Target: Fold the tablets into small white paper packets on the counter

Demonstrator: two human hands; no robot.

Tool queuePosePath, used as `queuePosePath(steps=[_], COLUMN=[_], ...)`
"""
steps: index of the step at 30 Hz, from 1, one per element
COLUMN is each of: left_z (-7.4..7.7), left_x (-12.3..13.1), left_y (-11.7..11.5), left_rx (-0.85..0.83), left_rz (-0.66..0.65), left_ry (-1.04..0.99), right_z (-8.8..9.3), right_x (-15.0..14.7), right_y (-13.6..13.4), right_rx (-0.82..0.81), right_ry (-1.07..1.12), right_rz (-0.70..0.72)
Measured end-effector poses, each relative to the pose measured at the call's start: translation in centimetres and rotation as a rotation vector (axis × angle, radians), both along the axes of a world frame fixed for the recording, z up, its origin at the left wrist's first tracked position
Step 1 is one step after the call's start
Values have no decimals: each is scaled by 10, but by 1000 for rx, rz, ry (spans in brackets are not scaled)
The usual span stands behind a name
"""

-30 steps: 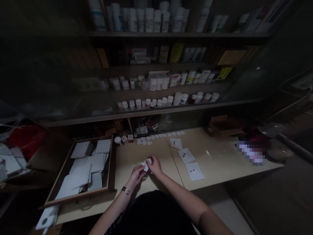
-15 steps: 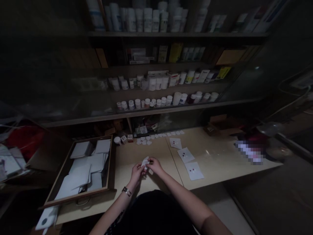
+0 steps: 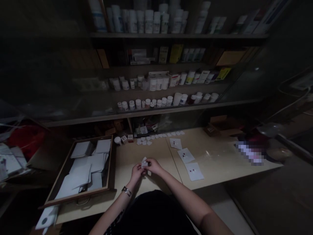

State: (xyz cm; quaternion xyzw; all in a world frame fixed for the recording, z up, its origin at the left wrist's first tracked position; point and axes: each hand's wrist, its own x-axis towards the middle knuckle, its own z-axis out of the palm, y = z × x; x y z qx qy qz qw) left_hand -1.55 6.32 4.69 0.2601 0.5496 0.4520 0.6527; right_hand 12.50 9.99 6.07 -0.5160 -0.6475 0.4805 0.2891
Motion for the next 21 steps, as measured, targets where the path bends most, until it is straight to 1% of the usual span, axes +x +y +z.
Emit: queuePosePath(steps=[4,6,10,12,15,17,21], left_z=[1,2,4,3,2,3,7], left_x=[0,1,2,3,1,-1,-5], left_y=[-2,-2,-2,-3,-4,-4,-2], left_rx=[68,92,118,114,102,91,68], left_rz=[-22,-41,-59,-66,-77,-92,-108], left_ry=[54,63,53,49,49,41,18], right_z=[6,11,23,26,26,22,13], right_x=[2,4,4,4,4,4,0], right_y=[1,1,0,0,-1,-2,-3], right_rx=[35,67,139,150,123,91,52], right_ry=[-82,-123,-242,-262,-225,-169,-9], right_rz=[127,163,172,169,157,119,-68])
